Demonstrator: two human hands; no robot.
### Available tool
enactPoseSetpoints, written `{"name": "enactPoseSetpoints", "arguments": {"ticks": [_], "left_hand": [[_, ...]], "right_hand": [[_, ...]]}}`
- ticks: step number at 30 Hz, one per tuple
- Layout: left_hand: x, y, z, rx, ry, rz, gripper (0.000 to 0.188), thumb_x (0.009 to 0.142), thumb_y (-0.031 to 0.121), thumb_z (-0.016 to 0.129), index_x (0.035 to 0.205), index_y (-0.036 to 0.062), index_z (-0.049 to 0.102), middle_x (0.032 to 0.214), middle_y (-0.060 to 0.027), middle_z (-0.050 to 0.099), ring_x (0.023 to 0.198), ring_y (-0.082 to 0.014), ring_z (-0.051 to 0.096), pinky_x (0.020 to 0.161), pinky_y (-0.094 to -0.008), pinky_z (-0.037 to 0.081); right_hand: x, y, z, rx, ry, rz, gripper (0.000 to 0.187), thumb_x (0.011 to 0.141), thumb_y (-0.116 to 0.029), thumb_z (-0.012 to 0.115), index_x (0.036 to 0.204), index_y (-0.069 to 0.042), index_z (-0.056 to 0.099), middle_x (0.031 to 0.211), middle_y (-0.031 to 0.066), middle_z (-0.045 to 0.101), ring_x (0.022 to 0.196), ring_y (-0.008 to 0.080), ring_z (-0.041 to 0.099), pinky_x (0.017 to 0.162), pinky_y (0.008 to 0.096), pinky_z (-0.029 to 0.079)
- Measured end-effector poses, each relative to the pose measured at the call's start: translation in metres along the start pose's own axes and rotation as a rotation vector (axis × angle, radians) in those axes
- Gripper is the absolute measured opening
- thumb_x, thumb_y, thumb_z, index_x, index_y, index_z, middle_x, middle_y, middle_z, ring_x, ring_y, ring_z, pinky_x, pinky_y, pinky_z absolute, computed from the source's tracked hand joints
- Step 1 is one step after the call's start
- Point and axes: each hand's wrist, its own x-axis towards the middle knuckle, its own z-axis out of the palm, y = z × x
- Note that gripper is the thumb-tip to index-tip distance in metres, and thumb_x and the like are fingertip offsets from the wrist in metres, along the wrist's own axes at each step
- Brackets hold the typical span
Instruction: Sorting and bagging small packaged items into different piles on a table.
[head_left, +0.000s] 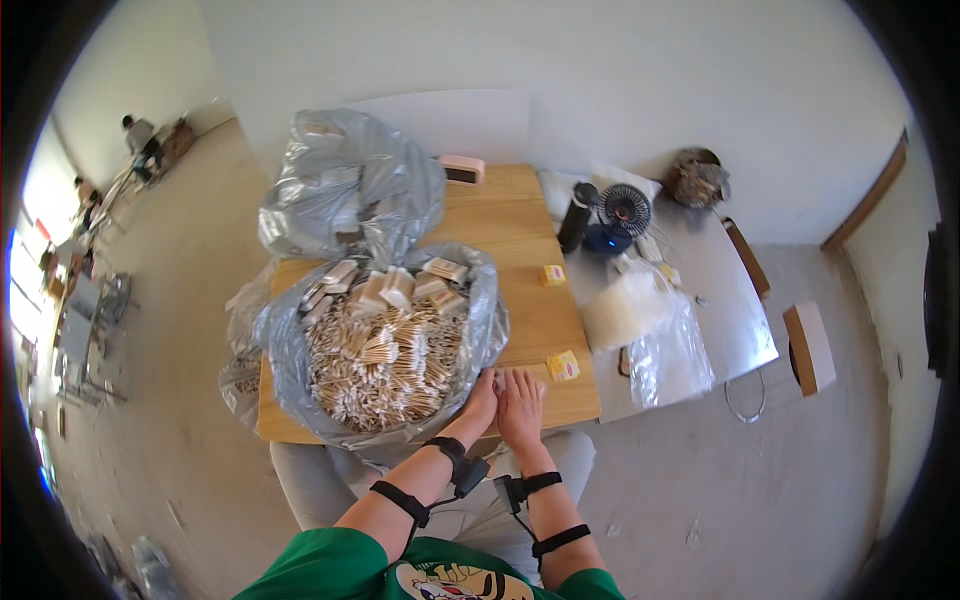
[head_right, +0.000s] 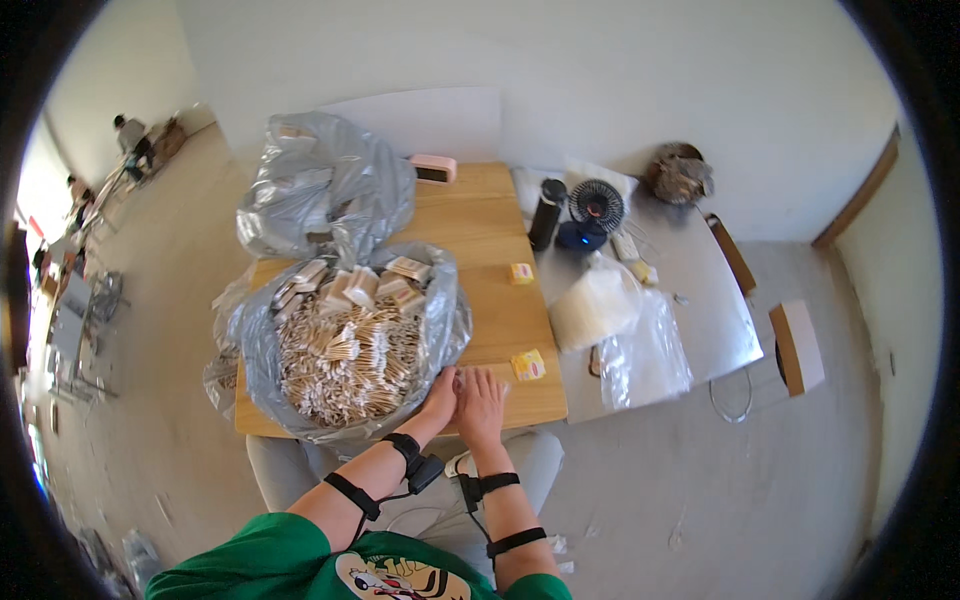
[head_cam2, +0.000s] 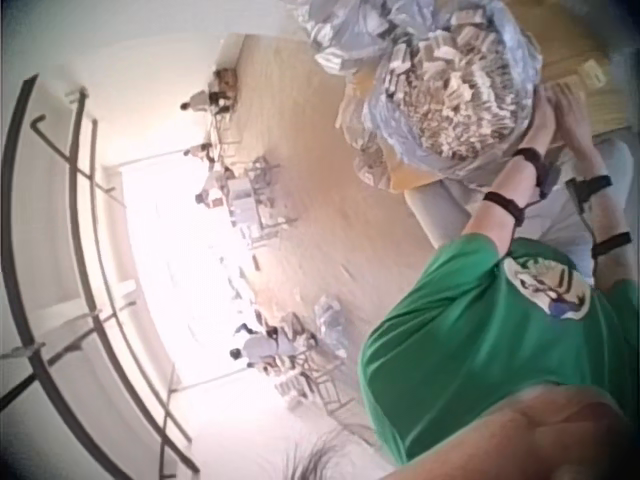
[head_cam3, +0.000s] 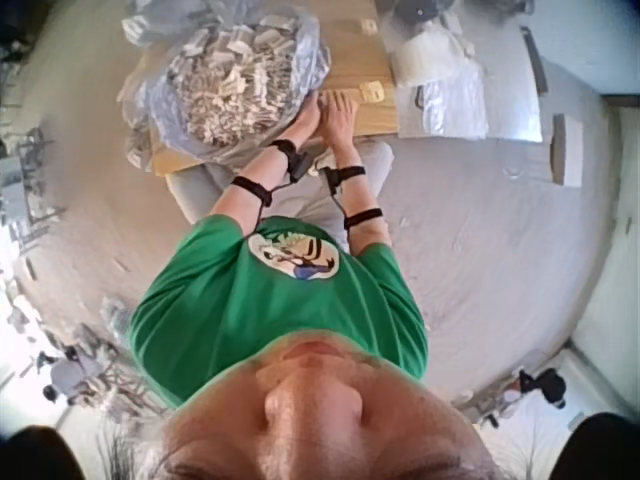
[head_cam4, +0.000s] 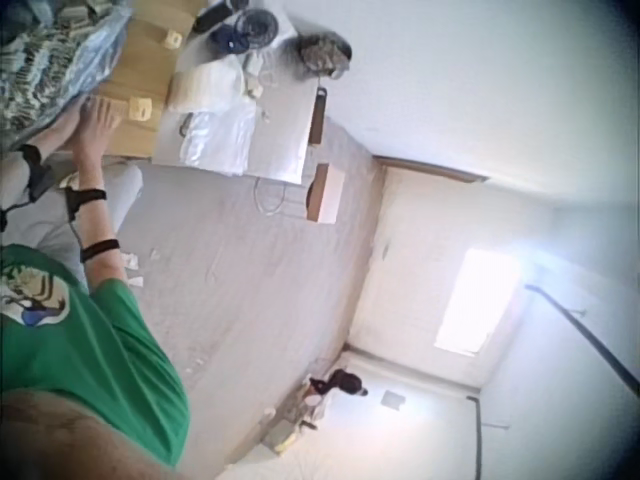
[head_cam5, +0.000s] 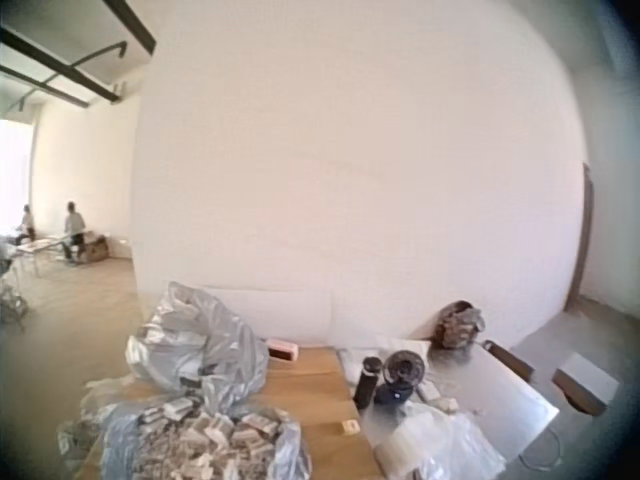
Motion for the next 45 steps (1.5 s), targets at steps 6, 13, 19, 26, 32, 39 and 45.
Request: {"name": "enactPoseSetpoints", "arguments": {"ticks": [6, 13, 19, 26, 32, 39, 45], "left_hand": [[-0.029, -0.004, -0.033, 0.241, 0.054, 0.443, 0.024, 0.086, 0.008, 0.045, 0.108, -0.0001, 0.052, 0.102, -0.0243, 0.057, 0.096, -0.0374, 0.055, 0.082, -0.0398, 0.044], [-0.079, 0.050, -0.117, 0.296, 0.379, 0.854, 0.018, 0.080, 0.002, 0.053, 0.097, 0.0040, 0.060, 0.098, -0.0136, 0.061, 0.091, -0.0314, 0.058, 0.076, -0.0374, 0.048], [-0.044, 0.029, -0.180, 0.768, 0.549, 0.725, 0.034, 0.080, 0.011, 0.054, 0.113, 0.0079, 0.054, 0.127, -0.0110, 0.044, 0.123, -0.0317, 0.035, 0.105, -0.0475, 0.025], [-0.049, -0.020, -0.242, 0.993, 0.350, 0.614, 0.038, 0.080, 0.010, 0.051, 0.118, 0.0111, 0.054, 0.133, -0.0054, 0.040, 0.128, -0.0323, 0.028, 0.107, -0.0511, 0.017], [-0.057, -0.030, -0.279, 0.916, 0.291, 0.594, 0.038, 0.076, 0.014, 0.059, 0.114, 0.0150, 0.058, 0.140, -0.0056, 0.031, 0.130, -0.0335, 0.026, 0.107, -0.0531, 0.017], [-0.052, -0.047, -0.278, 0.898, 0.289, 0.487, 0.044, 0.079, 0.030, 0.058, 0.121, 0.0174, 0.051, 0.142, -0.0059, 0.026, 0.133, -0.0350, 0.016, 0.104, -0.0615, 0.008], [-0.038, -0.054, -0.265, 0.876, 0.354, 0.453, 0.044, 0.079, 0.033, 0.056, 0.120, 0.0186, 0.051, 0.143, -0.0045, 0.026, 0.133, -0.0338, 0.014, 0.104, -0.0618, 0.006]], "right_hand": [[-0.012, -0.007, 0.014, -0.177, -0.184, -0.077, 0.049, 0.086, -0.024, 0.044, 0.133, -0.009, 0.039, 0.139, 0.0145, 0.035, 0.131, 0.0326, 0.028, 0.107, 0.0484, 0.016], [-0.009, -0.016, 0.015, -0.276, -0.220, -0.035, 0.057, 0.084, -0.033, 0.049, 0.135, -0.010, 0.036, 0.141, 0.0136, 0.032, 0.132, 0.0316, 0.026, 0.108, 0.0483, 0.015], [0.010, -0.026, 0.007, -0.142, -0.200, 0.121, 0.047, 0.082, -0.023, 0.053, 0.126, -0.006, 0.044, 0.129, 0.0157, 0.043, 0.122, 0.0350, 0.037, 0.102, 0.0462, 0.027], [0.054, -0.176, -0.005, 0.030, 0.128, -0.379, 0.037, 0.076, -0.006, 0.059, 0.112, -0.003, 0.052, 0.113, 0.0149, 0.052, 0.111, 0.0335, 0.045, 0.095, 0.0440, 0.036], [0.073, -0.209, 0.054, -0.151, -0.067, -0.468, 0.044, 0.085, -0.031, 0.053, 0.124, -0.011, 0.049, 0.130, 0.0149, 0.042, 0.125, 0.0345, 0.033, 0.102, 0.0531, 0.024], [0.073, -0.204, 0.063, -0.268, -0.211, -0.419, 0.045, 0.085, -0.032, 0.051, 0.127, -0.016, 0.047, 0.134, 0.0088, 0.040, 0.129, 0.0305, 0.028, 0.105, 0.0544, 0.016], [0.072, -0.207, 0.063, -0.298, -0.213, -0.380, 0.048, 0.084, -0.029, 0.052, 0.129, -0.017, 0.044, 0.135, 0.0081, 0.038, 0.131, 0.0294, 0.025, 0.106, 0.0542, 0.014]]}}
